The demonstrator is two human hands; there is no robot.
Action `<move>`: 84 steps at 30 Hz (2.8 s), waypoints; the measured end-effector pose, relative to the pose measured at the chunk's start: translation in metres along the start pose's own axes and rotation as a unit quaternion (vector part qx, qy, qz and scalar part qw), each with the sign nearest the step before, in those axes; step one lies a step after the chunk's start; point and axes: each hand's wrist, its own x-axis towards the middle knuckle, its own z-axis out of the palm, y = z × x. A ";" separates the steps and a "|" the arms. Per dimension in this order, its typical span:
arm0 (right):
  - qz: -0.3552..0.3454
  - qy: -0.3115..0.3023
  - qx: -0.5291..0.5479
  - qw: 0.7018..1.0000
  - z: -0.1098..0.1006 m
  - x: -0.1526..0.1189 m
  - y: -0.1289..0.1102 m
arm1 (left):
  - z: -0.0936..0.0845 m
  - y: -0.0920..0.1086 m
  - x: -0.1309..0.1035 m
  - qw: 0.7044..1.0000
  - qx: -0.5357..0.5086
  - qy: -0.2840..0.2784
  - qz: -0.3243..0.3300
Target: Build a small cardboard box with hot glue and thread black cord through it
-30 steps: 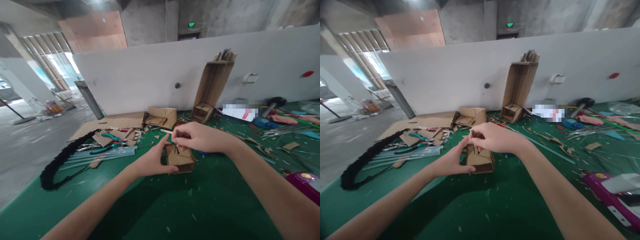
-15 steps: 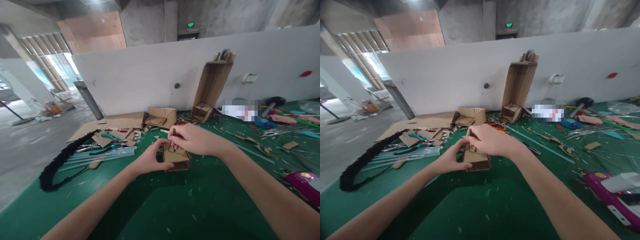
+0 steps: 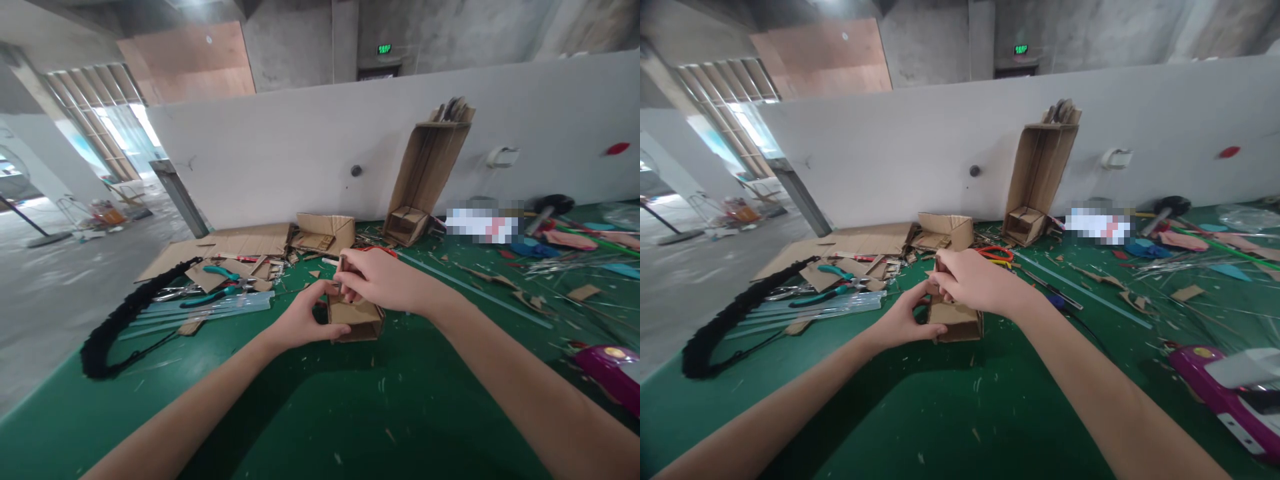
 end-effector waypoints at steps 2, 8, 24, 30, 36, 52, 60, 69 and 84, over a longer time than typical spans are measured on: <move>0.000 0.004 -0.006 1.000 0.002 0.000 0.001 | 0.000 0.000 0.000 1.000 0.002 -0.002 -0.003; 0.003 0.012 -0.008 1.000 0.004 0.000 0.001 | -0.001 0.001 0.000 1.000 0.000 -0.006 0.002; -0.015 0.003 -0.064 0.998 -0.009 -0.010 -0.008 | -0.001 -0.001 -0.001 1.000 -0.019 0.007 -0.021; -0.012 -0.012 -0.105 0.994 -0.004 -0.007 -0.004 | 0.000 -0.002 0.000 1.000 -0.012 0.008 -0.012; 0.010 -0.012 -0.110 0.994 0.000 -0.004 -0.001 | 0.001 -0.002 0.001 1.000 -0.013 0.009 -0.014; -0.016 -0.016 -0.135 0.991 0.010 0.006 0.000 | 0.003 -0.009 0.001 1.000 -0.003 0.006 0.015; -0.018 -0.019 -0.090 0.996 0.008 0.008 -0.001 | 0.004 -0.009 0.001 0.999 -0.014 0.011 0.029; -0.011 -0.060 -0.062 0.996 0.002 0.007 -0.002 | 0.004 -0.007 0.000 1.000 -0.024 0.007 0.012; -0.022 -0.065 -0.056 0.996 0.006 0.011 0.002 | 0.007 -0.013 0.000 0.999 -0.027 0.016 0.026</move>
